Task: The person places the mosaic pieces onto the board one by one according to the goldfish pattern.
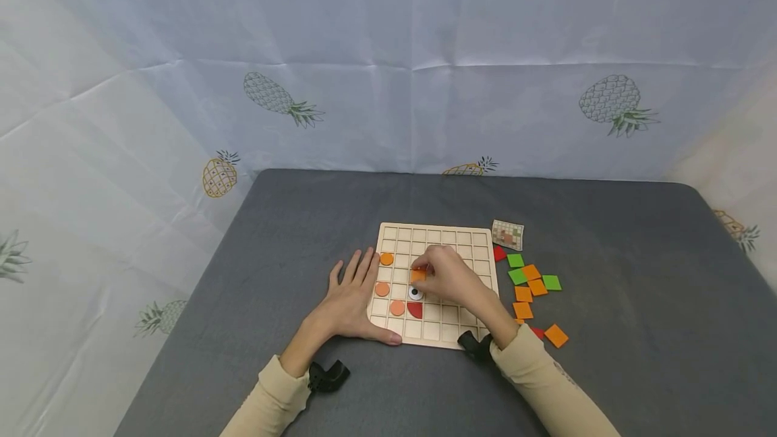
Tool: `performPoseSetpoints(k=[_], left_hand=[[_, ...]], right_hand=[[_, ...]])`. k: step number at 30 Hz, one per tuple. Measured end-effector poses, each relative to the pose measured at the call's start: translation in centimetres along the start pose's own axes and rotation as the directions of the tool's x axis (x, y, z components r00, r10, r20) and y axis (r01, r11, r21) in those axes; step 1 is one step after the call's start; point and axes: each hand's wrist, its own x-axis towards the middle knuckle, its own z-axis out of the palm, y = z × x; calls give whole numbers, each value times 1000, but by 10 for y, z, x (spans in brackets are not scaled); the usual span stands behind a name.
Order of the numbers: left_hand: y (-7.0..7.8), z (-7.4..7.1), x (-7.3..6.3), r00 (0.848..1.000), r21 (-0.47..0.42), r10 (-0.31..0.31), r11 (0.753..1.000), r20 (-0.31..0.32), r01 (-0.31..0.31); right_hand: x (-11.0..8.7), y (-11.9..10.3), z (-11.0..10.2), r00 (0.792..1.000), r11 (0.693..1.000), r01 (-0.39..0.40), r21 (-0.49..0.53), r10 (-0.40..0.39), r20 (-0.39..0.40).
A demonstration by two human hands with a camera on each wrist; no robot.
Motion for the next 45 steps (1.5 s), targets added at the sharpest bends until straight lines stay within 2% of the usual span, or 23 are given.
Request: performPoseSetpoints(k=[7,12,26,33,45], left_hand=[[0,0,0,1000,2,-2,1000,3,2],[0,0,1,1000,4,0,1000,-6,0],[0,2,1,1000,6,2,1000,-2,-2],[0,2,0,1000,0,4,1000,-8,-4],[0,3,3,1000,7,-1,1000,-13,1]], right_hand=[[1,-2,-1,995,996,-93,4,93,43],[1,-2,-1,992,994,-112,9,112,53],[-1,1,1,994,995,-95,0,95,49],[-3,1,0,992,993,-117,16,116,45],[-3,2,-1,995,996,-85,23,84,45]])
